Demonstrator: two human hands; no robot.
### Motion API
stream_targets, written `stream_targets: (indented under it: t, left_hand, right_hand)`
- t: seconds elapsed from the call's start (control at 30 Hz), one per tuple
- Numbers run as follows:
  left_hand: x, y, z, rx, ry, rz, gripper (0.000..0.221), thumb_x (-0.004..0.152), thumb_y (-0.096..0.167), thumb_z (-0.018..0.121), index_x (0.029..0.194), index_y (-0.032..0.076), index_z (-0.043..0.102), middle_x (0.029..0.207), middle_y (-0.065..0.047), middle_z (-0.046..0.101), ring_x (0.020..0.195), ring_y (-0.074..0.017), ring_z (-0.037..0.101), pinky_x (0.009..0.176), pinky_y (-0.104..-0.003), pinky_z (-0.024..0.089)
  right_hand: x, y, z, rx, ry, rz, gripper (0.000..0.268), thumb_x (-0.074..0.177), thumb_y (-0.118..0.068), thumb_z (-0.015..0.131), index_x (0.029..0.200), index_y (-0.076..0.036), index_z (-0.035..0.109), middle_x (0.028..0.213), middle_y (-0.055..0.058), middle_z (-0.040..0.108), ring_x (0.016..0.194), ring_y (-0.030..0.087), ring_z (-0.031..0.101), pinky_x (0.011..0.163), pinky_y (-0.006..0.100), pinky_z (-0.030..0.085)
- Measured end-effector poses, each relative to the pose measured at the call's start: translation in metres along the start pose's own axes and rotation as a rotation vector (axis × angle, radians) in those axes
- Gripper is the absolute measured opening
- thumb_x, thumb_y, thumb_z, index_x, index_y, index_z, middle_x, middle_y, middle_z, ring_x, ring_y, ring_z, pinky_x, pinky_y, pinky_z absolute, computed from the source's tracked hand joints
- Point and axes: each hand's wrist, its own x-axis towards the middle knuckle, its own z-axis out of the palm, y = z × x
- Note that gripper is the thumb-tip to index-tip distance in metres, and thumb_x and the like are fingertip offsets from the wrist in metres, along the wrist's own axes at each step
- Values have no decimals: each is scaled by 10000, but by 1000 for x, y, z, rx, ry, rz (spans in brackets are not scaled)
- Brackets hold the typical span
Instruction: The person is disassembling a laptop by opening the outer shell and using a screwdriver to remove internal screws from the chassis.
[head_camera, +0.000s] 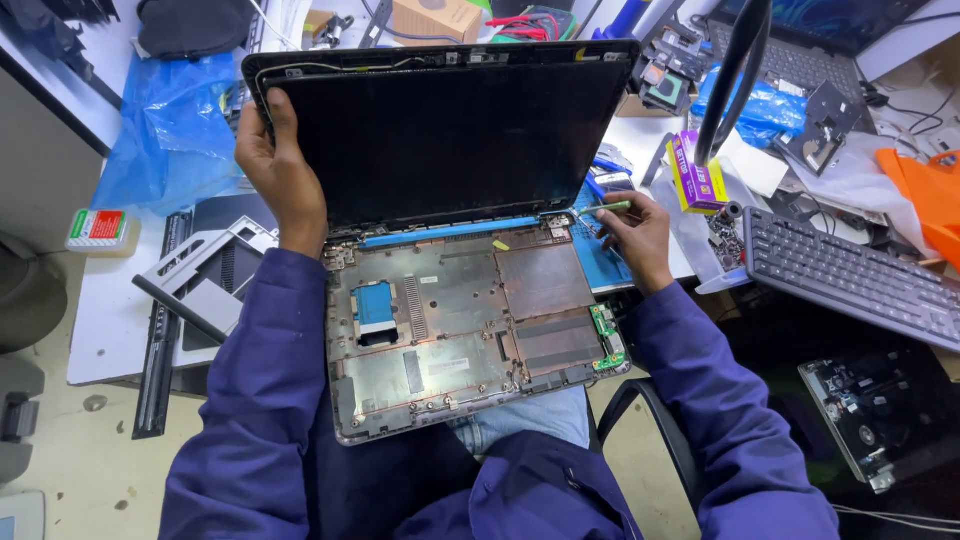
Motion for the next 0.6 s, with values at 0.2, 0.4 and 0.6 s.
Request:
stream_targets:
  t: [0.2,0.4,0.6]
  left_hand:
    - [-2,-2,-1,-8,18,-33,400,1055,451,592,803,202,406,783,67,300,741,-82,270,750,-261,358]
    - [-2,1,-1,-17,5,-13,330,1052,443,580,860,186,501,822,64,400,793,-76,355,811,-266,418]
    - [-2,-2,-1,-34,5,-10,347,1053,442,590,839,195,472,807,67,362,775,-77,325,802,-262,409]
  right_hand:
    - [5,31,13,-108,14,-111,65,1010,-65,688,1068,-40,702,831,99,680,633,159,682,436,282,578]
    - [2,29,17,13,-2,-128,50,1053,-94,637,1099,-76,643,913,107,670,686,157,683,451,246,564]
    - [1,32,15,110,-24,-149,88,1070,-139,619,1123,-70,635,964,104,633,700,168,695,475,249,578]
